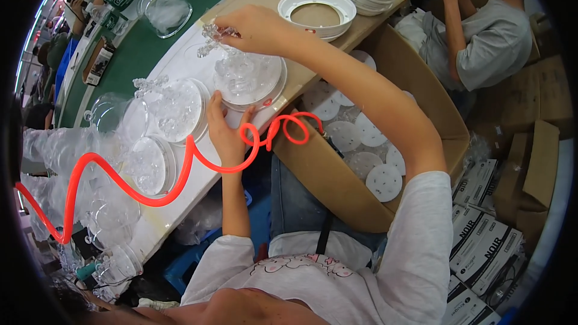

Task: Clean plastic light covers with an air duster and assemble them onto circular bases at a factory workstation.

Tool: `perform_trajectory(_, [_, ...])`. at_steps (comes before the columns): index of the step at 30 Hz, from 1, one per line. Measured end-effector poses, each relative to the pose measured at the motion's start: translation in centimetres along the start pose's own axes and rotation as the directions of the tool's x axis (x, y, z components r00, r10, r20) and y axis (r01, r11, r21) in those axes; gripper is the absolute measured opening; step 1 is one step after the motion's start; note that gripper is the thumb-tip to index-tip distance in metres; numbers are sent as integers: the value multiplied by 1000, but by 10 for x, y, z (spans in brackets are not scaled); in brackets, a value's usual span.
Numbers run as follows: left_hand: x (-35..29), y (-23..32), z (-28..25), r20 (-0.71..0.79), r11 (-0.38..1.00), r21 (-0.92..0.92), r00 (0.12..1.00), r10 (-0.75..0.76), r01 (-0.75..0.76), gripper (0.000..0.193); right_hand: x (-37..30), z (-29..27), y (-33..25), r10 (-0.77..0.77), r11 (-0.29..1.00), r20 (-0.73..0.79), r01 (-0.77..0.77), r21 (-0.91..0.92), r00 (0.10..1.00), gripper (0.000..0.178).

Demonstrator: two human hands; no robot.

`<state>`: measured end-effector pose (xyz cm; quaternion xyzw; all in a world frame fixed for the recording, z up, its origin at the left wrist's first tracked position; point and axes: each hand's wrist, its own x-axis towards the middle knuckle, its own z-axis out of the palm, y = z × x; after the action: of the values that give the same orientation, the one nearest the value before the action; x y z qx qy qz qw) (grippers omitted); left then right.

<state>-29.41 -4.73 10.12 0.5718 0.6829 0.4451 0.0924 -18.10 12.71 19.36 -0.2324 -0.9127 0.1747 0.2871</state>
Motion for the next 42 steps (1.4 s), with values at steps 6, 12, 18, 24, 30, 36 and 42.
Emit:
perform_trajectory(6, [-1,0,1,-16,1000,-21,1000,1,-1,66,-4,7,1,11,1000,-96,-10,6,995,19])
perform_trajectory(12, [-1,-1,1,-12,1000,-9,1000,-8,8,66,-4,3,-2,28,999,-33,-28,-27,999,20])
perform_trajectory(18, [1,0,1,-1,1000,11,1000,5,-5,67,-6,5,-4,7,999,-102,-11,-47,995,20])
perform_trajectory(24, [0,-2,1,4,1000,14,1000,1,-1,68,-8,5,-13,0,997,-97,-7,-70,995,18])
perform_trajectory(30, [1,-2,2,-63,997,40,996,67,-64,62,-7,5,-12,50,996,-131,-59,-68,990,18])
perform_trajectory(36, [0,-3,4,-68,997,46,996,59,-56,62,-2,4,-3,-34,999,-93,32,-25,995,18])
perform_trajectory(42, [1,-3,3,-69,999,22,996,48,-46,62,1,2,1,-28,999,46,29,-26,999,18])
